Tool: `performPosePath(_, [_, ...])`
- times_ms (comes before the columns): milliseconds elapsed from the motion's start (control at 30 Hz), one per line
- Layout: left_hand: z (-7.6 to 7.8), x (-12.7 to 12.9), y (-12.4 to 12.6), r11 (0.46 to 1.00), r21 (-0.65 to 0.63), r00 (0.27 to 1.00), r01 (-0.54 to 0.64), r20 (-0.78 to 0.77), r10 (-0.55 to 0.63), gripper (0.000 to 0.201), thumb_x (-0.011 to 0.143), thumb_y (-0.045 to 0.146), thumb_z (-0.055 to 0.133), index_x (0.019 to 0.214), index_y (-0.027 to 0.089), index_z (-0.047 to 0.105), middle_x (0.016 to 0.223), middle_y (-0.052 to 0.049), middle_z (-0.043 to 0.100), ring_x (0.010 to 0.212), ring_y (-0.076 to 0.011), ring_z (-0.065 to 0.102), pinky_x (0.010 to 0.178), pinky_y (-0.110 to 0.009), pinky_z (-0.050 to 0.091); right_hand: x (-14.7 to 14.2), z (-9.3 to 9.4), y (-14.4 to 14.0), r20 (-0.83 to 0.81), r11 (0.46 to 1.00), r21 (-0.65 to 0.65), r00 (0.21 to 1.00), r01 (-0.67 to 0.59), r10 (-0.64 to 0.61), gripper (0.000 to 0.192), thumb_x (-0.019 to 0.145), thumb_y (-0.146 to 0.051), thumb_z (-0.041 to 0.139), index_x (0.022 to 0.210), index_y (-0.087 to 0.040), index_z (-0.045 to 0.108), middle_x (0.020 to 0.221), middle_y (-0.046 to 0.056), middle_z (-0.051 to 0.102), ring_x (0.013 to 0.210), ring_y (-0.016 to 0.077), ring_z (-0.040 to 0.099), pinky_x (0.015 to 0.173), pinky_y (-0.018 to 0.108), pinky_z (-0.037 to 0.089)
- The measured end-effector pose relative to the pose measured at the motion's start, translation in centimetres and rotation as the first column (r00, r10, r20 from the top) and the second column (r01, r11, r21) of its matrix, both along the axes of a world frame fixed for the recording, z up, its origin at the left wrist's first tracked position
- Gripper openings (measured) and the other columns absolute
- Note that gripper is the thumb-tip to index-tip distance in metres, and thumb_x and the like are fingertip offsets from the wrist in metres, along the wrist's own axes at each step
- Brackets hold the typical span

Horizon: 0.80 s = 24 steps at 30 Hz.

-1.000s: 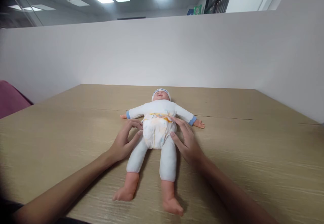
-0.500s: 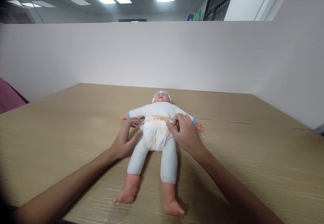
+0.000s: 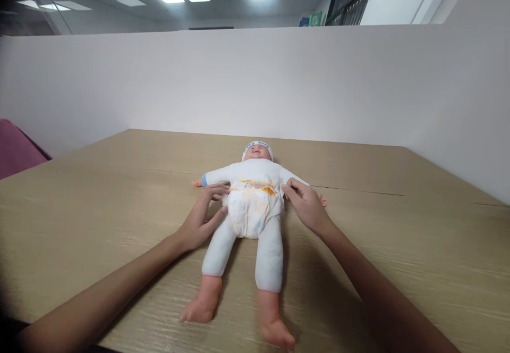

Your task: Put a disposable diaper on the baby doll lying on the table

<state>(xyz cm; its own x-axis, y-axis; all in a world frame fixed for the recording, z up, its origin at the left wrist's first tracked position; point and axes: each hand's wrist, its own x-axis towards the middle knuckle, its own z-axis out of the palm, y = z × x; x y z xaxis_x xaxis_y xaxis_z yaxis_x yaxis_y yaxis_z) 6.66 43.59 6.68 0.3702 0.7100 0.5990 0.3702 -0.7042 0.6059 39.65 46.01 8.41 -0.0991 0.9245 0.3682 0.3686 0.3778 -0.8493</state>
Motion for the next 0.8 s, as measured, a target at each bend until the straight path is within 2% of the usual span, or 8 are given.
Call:
performPosePath(67, [0.1, 0.0, -0.1, 1.000, -0.019, 1.000, -0.001, 0.000, 0.001, 0.034, 0.111, 0.034, 0.060, 0.144, 0.028, 0.055, 0.151, -0.013, 0.060, 0.144, -0.0314, 0.053, 0.114, -0.051, 0.048, 0.4, -0.3, 0.5, -0.088, 0.999, -0.036, 0.996, -0.005, 0.002, 0.050, 0.098, -0.066, 0.061, 0.072, -0.025, 0.047, 0.069, -0.002, 0.046, 0.068, 0.0194, 0.043, 0.068, 0.034, 0.036])
performPosePath(200, [0.1, 0.0, -0.1, 0.999, -0.051, 1.000, 0.015, 0.013, -0.014, 0.034, 0.111, 0.034, 0.059, 0.144, 0.029, 0.054, 0.150, -0.013, 0.059, 0.143, -0.0307, 0.053, 0.114, -0.051, 0.047, -0.1, 0.1, 0.9, -0.112, 0.999, -0.036, 0.993, -0.032, 0.028, 0.052, 0.095, -0.070, 0.059, 0.072, -0.025, 0.048, 0.071, -0.001, 0.050, 0.069, 0.0198, 0.046, 0.070, 0.034, 0.041])
performPosePath(333, [0.0, -0.1, 0.0, 0.998, -0.065, 1.000, 0.019, 0.025, -0.018, 0.032, 0.111, 0.036, 0.059, 0.143, 0.029, 0.054, 0.149, -0.012, 0.059, 0.142, -0.0307, 0.053, 0.112, -0.051, 0.048, -1.5, 1.5, 1.0, -0.067, 0.994, -0.037, 0.992, -0.107, 0.105, 0.047, 0.097, -0.064, 0.061, 0.073, -0.025, 0.050, 0.072, -0.002, 0.049, 0.071, 0.0197, 0.046, 0.071, 0.033, 0.041])
performPosePath(433, [-0.1, -0.1, 0.0, 0.997, -0.079, 0.999, 0.014, 0.031, -0.012, 0.031, 0.112, 0.037, 0.059, 0.141, 0.028, 0.055, 0.147, -0.012, 0.060, 0.140, -0.0305, 0.054, 0.111, -0.051, 0.048, -2.5, 2.6, 1.2, 0.047, 0.987, -0.044, 0.987, -0.153, 0.155, 0.042, 0.100, -0.056, 0.062, 0.075, -0.024, 0.054, 0.074, -0.002, 0.050, 0.073, 0.0196, 0.046, 0.071, 0.033, 0.038])
performPosePath(567, [-0.1, -0.1, -0.1, 0.995, -0.099, 0.999, 0.017, 0.029, -0.014, 0.029, 0.112, 0.037, 0.059, 0.139, 0.029, 0.055, 0.146, -0.011, 0.061, 0.138, -0.0302, 0.055, 0.108, -0.050, 0.048, -3.2, 3.2, 1.2, 0.224, 0.993, -0.067, 0.969, -0.095, 0.108, 0.041, 0.102, -0.054, 0.053, 0.075, -0.024, 0.050, 0.075, -0.002, 0.051, 0.074, 0.0204, 0.045, 0.069, 0.034, 0.035])
performPosePath(800, [0.0, 0.1, -0.2, 0.993, -0.110, 0.999, 0.030, 0.028, -0.027, 0.032, 0.111, 0.037, 0.060, 0.142, 0.029, 0.054, 0.148, -0.011, 0.060, 0.138, -0.0301, 0.055, 0.107, -0.048, 0.049, -3.4, 2.0, 1.1, 0.204, 0.998, -0.058, 0.978, -0.032, 0.043, 0.042, 0.103, -0.058, 0.052, 0.078, -0.024, 0.051, 0.078, -0.001, 0.054, 0.076, 0.0217, 0.051, 0.072, 0.035, 0.039])
